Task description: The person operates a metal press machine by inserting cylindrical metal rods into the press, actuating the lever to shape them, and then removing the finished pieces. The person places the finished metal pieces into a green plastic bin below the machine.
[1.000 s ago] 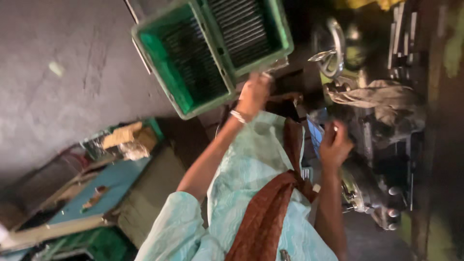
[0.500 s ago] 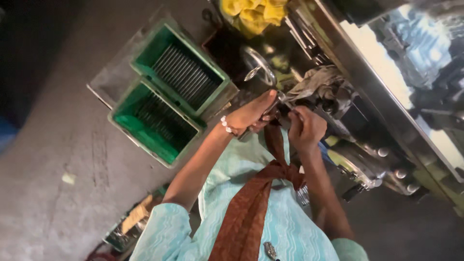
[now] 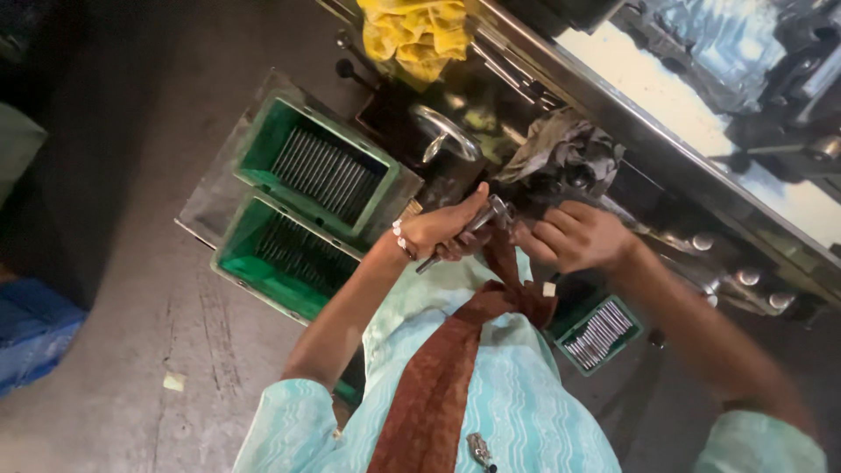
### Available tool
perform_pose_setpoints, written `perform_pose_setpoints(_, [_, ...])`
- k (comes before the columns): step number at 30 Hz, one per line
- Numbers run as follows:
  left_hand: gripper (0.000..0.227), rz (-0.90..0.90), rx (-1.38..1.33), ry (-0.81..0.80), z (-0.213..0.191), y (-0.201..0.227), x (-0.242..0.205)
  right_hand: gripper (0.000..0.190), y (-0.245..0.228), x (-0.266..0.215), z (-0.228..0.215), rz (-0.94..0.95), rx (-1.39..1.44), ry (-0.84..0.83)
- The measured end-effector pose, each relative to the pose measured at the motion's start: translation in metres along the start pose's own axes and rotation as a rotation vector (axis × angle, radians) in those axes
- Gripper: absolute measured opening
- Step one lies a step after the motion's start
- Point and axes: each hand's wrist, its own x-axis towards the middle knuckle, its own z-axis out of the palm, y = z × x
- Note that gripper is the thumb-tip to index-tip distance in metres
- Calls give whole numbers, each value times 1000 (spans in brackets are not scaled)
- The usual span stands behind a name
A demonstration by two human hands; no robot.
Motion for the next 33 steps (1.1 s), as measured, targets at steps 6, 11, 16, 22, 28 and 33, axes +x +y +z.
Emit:
perform_pose_setpoints(6, [65,33,30,-111,-1,-5,15,25,8,1,-19,-141,-46,-53])
perform_pose_setpoints(11, [42,381,-44,21,25,-13,15,27,-11,-21,-8,49,-28,57])
perform_pose_setpoints(16, [36,821,9,233,60,-25,14,18,-62,-18,36,615,134,509])
perform_pose_setpoints(22, [35,1391,1198,569,65,-11,-1,22,-109,-36,58,1660,1785,1034])
perform_pose_setpoints(28, [53,1107,2168,83,57,0,-6,25,-87,-97,72,1665,2372,-353])
perform_pose_setpoints(33, [47,1077,2079,125,58,14,0,21,-77,-97,71,2051,1978,-169])
